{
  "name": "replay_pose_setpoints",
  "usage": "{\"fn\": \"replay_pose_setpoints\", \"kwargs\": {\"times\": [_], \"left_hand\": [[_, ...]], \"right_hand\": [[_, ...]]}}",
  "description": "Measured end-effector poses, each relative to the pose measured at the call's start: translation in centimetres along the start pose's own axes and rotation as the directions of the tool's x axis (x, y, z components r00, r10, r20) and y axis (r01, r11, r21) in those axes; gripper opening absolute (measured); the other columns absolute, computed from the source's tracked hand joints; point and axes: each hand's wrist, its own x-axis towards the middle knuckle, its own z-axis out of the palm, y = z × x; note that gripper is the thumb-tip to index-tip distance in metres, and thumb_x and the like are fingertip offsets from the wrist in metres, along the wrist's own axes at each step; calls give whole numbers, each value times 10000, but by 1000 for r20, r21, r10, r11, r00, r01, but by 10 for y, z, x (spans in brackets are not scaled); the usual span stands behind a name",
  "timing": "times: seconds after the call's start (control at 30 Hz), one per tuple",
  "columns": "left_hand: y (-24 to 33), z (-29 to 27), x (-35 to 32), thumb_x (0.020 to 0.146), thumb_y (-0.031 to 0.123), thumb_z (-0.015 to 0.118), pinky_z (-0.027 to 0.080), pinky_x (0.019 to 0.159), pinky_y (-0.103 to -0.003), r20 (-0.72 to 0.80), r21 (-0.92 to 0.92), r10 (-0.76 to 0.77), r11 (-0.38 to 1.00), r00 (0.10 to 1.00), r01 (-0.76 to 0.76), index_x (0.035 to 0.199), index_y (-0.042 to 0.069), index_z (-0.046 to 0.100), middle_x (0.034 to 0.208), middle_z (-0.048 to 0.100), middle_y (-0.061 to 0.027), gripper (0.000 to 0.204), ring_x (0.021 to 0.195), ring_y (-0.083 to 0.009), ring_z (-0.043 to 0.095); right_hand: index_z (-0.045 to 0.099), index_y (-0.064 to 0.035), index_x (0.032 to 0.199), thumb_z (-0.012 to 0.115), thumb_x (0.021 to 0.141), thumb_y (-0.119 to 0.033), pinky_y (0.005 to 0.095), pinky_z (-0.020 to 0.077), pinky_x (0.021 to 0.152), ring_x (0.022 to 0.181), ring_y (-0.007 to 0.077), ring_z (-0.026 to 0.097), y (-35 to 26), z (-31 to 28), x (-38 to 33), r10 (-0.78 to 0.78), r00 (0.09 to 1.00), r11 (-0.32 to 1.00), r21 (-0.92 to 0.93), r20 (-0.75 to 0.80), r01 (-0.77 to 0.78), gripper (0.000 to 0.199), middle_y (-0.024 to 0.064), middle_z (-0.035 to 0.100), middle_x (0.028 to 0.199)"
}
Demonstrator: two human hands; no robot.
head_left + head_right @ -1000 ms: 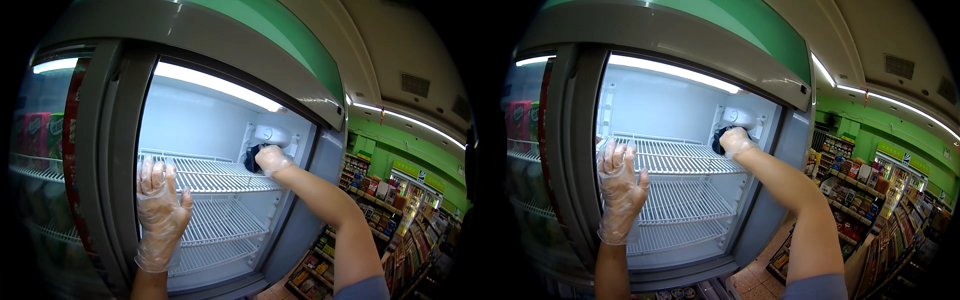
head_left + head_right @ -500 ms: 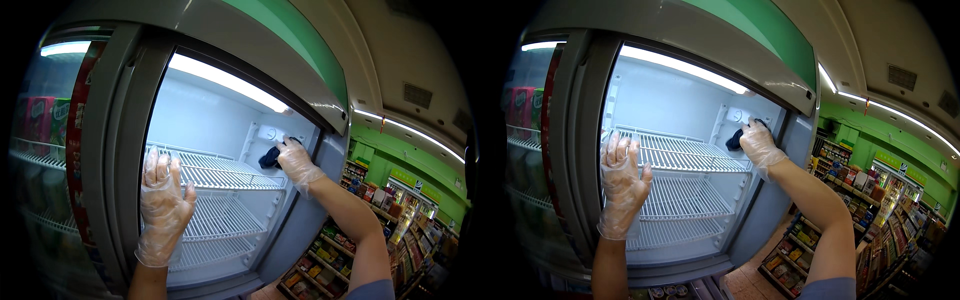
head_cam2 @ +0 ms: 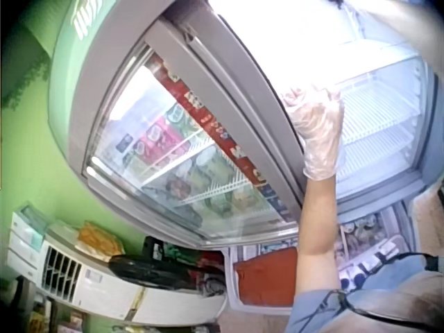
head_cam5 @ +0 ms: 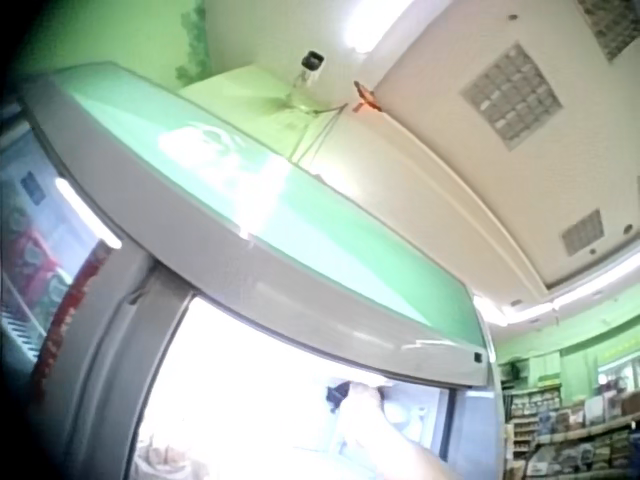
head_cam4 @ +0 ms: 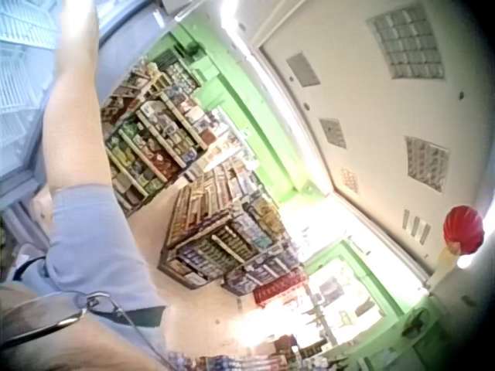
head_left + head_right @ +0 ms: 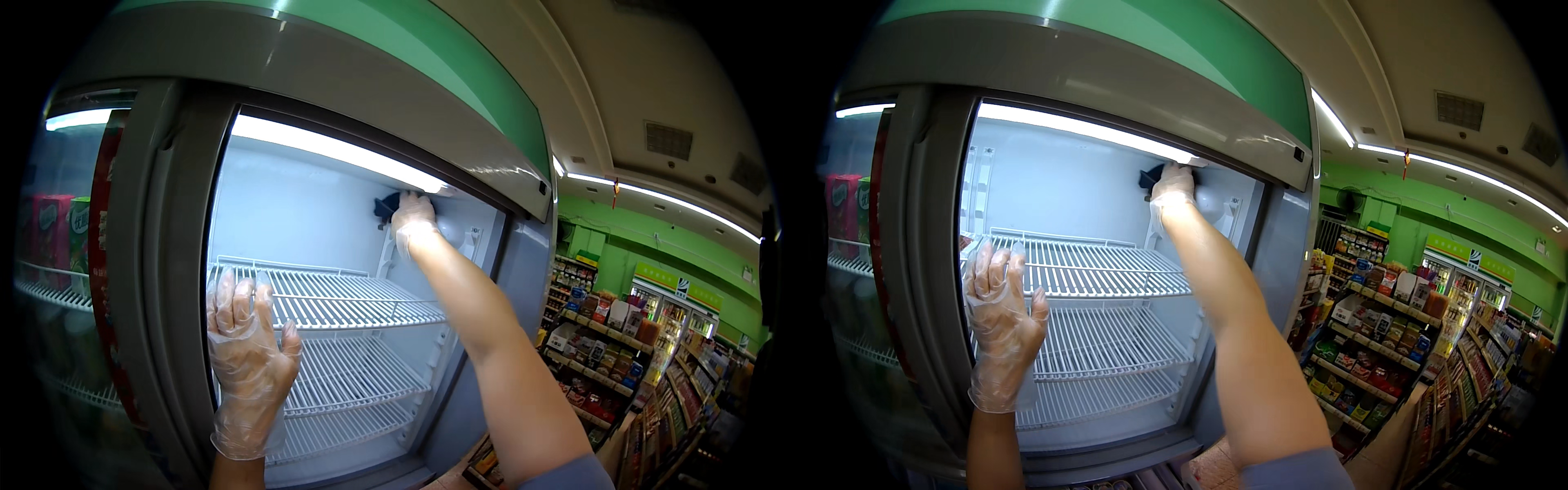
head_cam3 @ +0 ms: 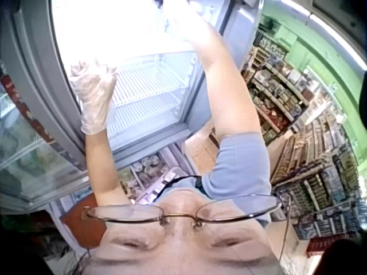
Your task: The person rinses a dark cloth under running water at a sink, then walks to a commercial glass-door refrigerator and wipes the interior walls, shelves, and door frame with the cloth. The refrigerator remains empty throughout the cleaning.
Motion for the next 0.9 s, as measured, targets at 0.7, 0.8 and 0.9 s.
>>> {"fn": "replay_pose_setpoints", "kwargs": {"times": [0.7, 0.8, 0.9], "left_hand": [[-2, 3, -2, 798, 293, 656, 301, 1131, -485, -29, 27, 22, 999, 999, -21, 1250, 46, 544, 1256, 485, -146, 527, 1351, -318, 369], [-1, 4, -2, 797, 295, 660, 300, 1132, -486, -17, 6, 15, 1000, 1000, -15, 1253, 41, 544, 1264, 486, -150, 535, 1352, -321, 370], [-1, 5, -2, 796, 294, 663, 297, 1133, -488, -7, -10, 7, 1000, 1000, -7, 1257, 35, 543, 1277, 486, -155, 543, 1358, -326, 365]], "right_hand": [[700, -52, 1097, 604, 883, -170, 402, 546, 791, 994, 272, 684, 55, -45, -56, 127, 979, 982, 121, 161, -147, 263, 132, 691, 1088], [695, -20, 1086, 629, 877, -171, 406, 547, 801, 989, 278, 684, 58, -58, -70, 118, 963, 990, 43, 243, -132, 267, 149, 689, 1079], [699, -15, 1074, 636, 881, -160, 381, 550, 822, 1016, 273, 675, 55, -72, -94, 91, 980, 995, 17, 177, -95, 249, 153, 690, 1070]]}}
